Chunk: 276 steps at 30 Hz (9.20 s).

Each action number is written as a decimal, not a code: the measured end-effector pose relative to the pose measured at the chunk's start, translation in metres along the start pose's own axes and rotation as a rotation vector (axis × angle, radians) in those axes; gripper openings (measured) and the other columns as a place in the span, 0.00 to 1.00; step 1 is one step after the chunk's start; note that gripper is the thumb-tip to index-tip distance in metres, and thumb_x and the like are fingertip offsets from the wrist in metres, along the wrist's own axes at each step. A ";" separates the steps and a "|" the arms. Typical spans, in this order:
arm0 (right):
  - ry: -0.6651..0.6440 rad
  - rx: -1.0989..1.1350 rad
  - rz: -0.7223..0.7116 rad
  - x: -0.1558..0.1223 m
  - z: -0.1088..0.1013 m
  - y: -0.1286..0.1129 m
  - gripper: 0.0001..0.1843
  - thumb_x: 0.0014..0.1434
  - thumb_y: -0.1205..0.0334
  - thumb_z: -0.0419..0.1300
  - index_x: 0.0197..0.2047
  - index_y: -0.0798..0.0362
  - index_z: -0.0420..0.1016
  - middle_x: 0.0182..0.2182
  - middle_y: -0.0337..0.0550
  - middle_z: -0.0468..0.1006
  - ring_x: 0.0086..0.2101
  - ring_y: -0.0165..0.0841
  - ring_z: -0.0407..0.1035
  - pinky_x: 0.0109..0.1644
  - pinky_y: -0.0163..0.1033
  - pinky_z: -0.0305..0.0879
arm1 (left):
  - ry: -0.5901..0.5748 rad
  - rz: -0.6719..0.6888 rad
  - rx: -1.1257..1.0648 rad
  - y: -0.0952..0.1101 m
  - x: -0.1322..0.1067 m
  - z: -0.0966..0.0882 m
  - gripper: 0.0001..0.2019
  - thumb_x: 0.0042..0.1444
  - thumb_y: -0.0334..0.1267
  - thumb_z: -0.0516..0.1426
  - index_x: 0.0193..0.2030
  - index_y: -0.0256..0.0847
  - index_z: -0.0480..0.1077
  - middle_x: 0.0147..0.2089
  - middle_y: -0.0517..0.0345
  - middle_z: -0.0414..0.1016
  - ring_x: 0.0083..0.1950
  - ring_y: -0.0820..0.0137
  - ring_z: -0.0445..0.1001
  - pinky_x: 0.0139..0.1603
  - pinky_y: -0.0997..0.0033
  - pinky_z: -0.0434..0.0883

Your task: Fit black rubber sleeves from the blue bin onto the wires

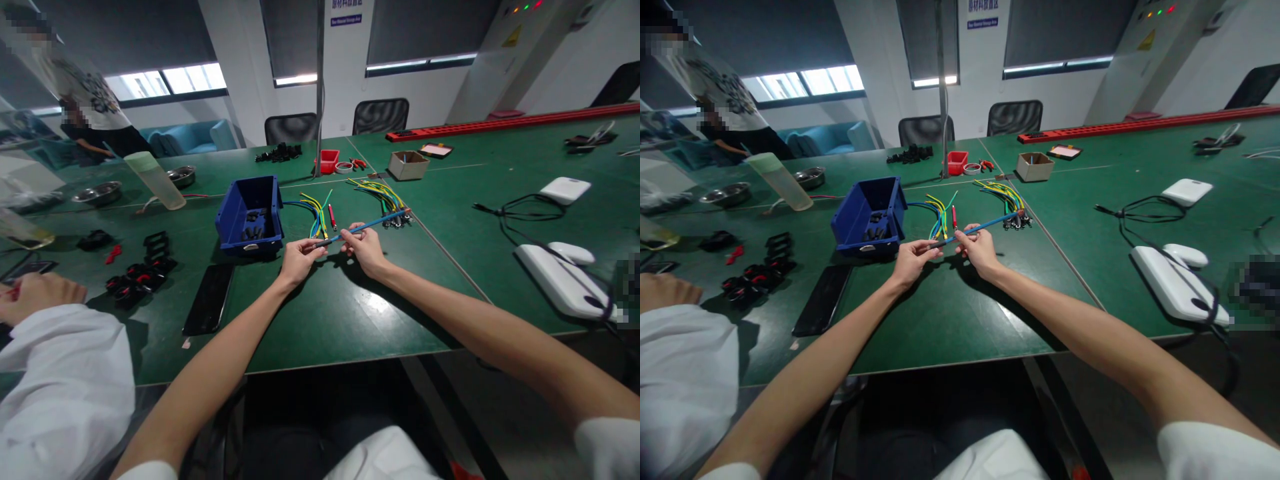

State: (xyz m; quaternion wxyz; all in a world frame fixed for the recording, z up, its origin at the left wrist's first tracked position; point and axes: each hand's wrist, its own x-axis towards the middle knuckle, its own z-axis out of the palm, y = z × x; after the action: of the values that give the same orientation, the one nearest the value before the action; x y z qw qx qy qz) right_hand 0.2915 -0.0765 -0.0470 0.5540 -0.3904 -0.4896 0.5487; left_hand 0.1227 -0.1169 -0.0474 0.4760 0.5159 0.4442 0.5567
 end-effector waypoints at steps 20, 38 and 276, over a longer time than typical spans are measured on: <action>0.095 0.011 0.020 0.004 -0.004 0.005 0.27 0.41 0.49 0.70 0.40 0.52 0.66 0.24 0.36 0.75 0.21 0.28 0.70 0.18 0.29 0.62 | -0.125 -0.197 -0.295 0.007 0.000 -0.003 0.19 0.42 0.41 0.66 0.41 0.32 0.76 0.40 0.42 0.79 0.40 0.58 0.79 0.53 0.51 0.69; 0.086 0.024 0.024 0.004 -0.003 0.003 0.29 0.40 0.49 0.70 0.41 0.52 0.64 0.22 0.34 0.74 0.21 0.28 0.70 0.20 0.29 0.62 | -0.132 -0.211 -0.260 0.004 0.001 -0.003 0.19 0.43 0.40 0.66 0.42 0.32 0.76 0.41 0.42 0.79 0.41 0.59 0.79 0.52 0.54 0.70; 0.639 -1.373 -0.107 0.078 -0.120 -0.015 0.24 0.57 0.51 0.52 0.50 0.58 0.72 0.48 0.60 0.67 0.50 0.47 0.59 0.51 0.50 0.56 | 0.678 0.455 1.158 0.031 0.017 -0.074 0.07 0.50 0.28 0.50 0.32 0.42 0.66 0.37 0.53 0.74 0.45 0.60 0.70 0.48 0.60 0.60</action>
State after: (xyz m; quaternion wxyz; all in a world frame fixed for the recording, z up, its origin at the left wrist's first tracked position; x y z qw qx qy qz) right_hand 0.4052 0.0118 -0.0498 0.3272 -0.7631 -0.5553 -0.0466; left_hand 0.0460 -0.1050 -0.0197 -0.1674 0.5643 0.6738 0.4466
